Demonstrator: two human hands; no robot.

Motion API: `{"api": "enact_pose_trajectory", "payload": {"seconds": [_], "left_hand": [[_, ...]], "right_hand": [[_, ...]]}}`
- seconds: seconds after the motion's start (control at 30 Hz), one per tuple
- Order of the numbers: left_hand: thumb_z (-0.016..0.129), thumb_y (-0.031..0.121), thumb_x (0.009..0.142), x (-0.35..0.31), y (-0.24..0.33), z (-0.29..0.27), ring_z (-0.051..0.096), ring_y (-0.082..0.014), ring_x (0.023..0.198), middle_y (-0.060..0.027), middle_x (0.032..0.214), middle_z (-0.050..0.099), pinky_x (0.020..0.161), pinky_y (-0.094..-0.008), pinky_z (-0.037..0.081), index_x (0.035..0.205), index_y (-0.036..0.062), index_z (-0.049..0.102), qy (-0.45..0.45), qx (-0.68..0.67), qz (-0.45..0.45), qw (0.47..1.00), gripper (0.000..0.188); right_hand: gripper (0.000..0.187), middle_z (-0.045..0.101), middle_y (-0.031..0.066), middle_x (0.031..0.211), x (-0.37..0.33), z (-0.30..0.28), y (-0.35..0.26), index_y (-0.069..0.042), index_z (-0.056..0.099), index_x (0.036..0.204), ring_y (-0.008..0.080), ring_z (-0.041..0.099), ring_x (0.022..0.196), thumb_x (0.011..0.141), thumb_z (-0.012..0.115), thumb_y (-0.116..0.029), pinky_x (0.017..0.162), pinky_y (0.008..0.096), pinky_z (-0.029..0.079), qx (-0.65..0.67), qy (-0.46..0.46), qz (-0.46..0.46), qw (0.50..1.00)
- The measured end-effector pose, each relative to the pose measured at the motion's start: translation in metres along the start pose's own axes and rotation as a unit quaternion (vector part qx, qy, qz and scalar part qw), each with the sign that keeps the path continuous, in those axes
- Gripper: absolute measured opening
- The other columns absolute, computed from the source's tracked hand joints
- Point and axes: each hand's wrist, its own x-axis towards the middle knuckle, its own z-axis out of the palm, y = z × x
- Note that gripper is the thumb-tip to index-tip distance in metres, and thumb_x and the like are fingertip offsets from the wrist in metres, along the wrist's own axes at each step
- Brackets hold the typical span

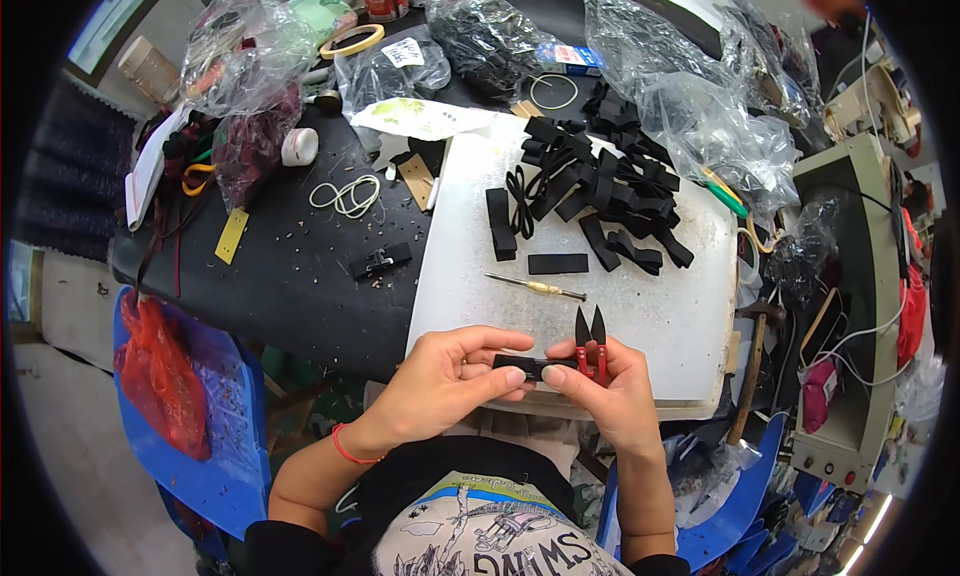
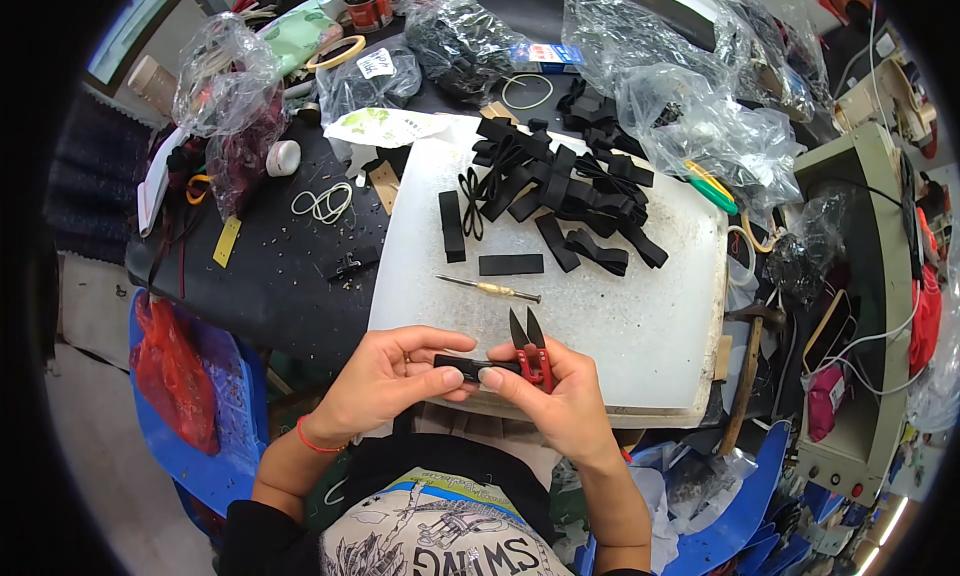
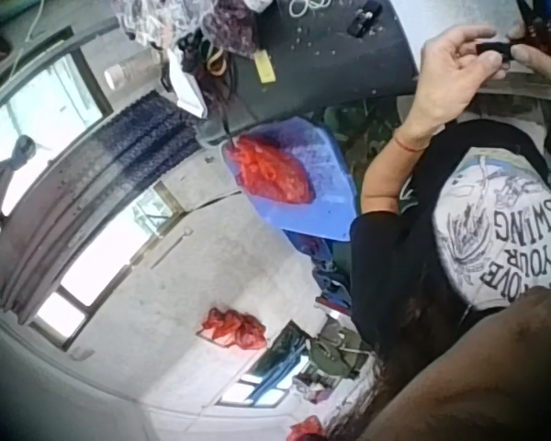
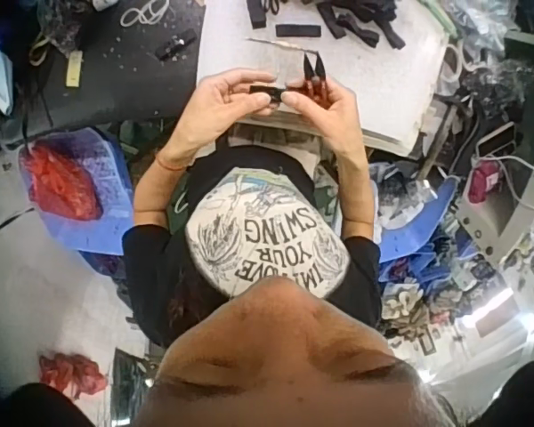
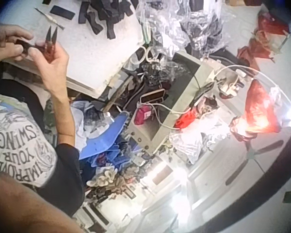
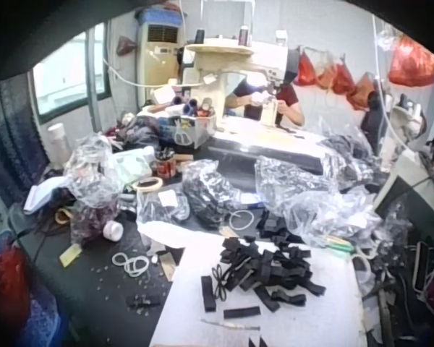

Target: The person cuts small black fabric strips into shorter pieces using scissors. They pick up a strip, fold it, cut it, and place the cut pieces on the table. The process is repeated for multiple strips.

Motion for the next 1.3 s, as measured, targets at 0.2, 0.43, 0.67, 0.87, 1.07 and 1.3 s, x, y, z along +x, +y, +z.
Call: {"api": "enact_pose_trajectory", "payload": {"seconds": [0.2, 0.43, 0.67, 0.87, 1.07, 1.3], "left_hand": [[0.059, 0.004, 0.089, 0.002, 0.007, 0.004, 0.064, -0.0157, 0.092, -0.0141, 0.100, 0.064, 0.081, -0.0254, 0.053, 0.121, -0.0085, 0.051, -0.025, 0.049, -0.048, 0.997, 0.035], [0.059, 0.006, 0.090, -0.006, -0.010, -0.001, 0.058, -0.0053, 0.079, -0.0062, 0.092, 0.060, 0.063, -0.0181, 0.047, 0.111, -0.0048, 0.055, 0.005, 0.009, 0.047, 0.999, 0.024], [0.060, 0.006, 0.089, -0.019, -0.009, -0.022, 0.058, -0.0058, 0.081, -0.0046, 0.094, 0.062, 0.073, -0.0199, 0.049, 0.106, -0.0042, 0.059, 0.079, 0.016, 0.090, 0.993, 0.019], [0.052, 0.011, 0.095, -0.027, -0.006, -0.035, 0.060, -0.0126, 0.095, -0.0096, 0.104, 0.062, 0.086, -0.0278, 0.052, 0.110, -0.0067, 0.059, 0.124, -0.041, 0.082, 0.988, 0.025], [0.051, 0.009, 0.095, -0.028, -0.006, -0.037, 0.061, -0.0158, 0.097, -0.0141, 0.107, 0.063, 0.084, -0.0298, 0.054, 0.111, -0.0059, 0.058, 0.102, -0.040, 0.089, 0.990, 0.023], [0.060, 0.006, 0.088, -0.030, -0.015, -0.080, 0.061, -0.0110, 0.078, -0.0101, 0.100, 0.065, 0.068, -0.0220, 0.051, 0.098, -0.0025, 0.063, 0.351, 0.114, 0.199, 0.908, 0.013]], "right_hand": [[0.024, 0.063, 0.0012, 0.076, -0.002, -0.005, -0.007, 0.002, 0.061, 0.094, 0.0022, 0.050, 0.065, 0.080, 0.074, -0.012, 0.057, 0.0176, 0.039, -0.123, -0.002, -0.020, 0.992], [0.024, 0.062, 0.0010, 0.076, 0.002, 0.004, -0.002, 0.002, 0.061, 0.094, 0.0021, 0.049, 0.065, 0.079, 0.074, -0.012, 0.058, 0.0180, 0.040, -0.118, -0.032, -0.023, 0.992], [0.024, 0.056, -0.0021, 0.067, 0.016, 0.025, -0.002, 0.002, 0.061, 0.103, 0.0022, 0.047, 0.059, 0.087, 0.065, -0.017, 0.053, 0.0176, 0.037, -0.071, -0.049, -0.050, 0.995], [0.037, 0.046, -0.0033, 0.057, 0.026, 0.032, -0.001, 0.001, 0.060, 0.112, 0.0024, 0.040, 0.051, 0.098, 0.048, -0.030, 0.047, 0.0183, 0.030, 0.035, -0.097, 0.007, 0.995], [0.033, 0.051, -0.0011, 0.062, 0.026, 0.033, 0.002, 0.000, 0.060, 0.110, 0.0028, 0.041, 0.052, 0.097, 0.051, -0.028, 0.048, 0.0180, 0.031, 0.017, -0.082, -0.006, 0.996], [0.026, 0.066, 0.0064, 0.088, 0.026, 0.047, 0.001, 0.002, 0.059, 0.109, 0.0020, 0.046, 0.060, 0.091, 0.060, -0.018, 0.052, 0.0171, 0.037, -0.005, -0.039, -0.060, 0.997]]}}
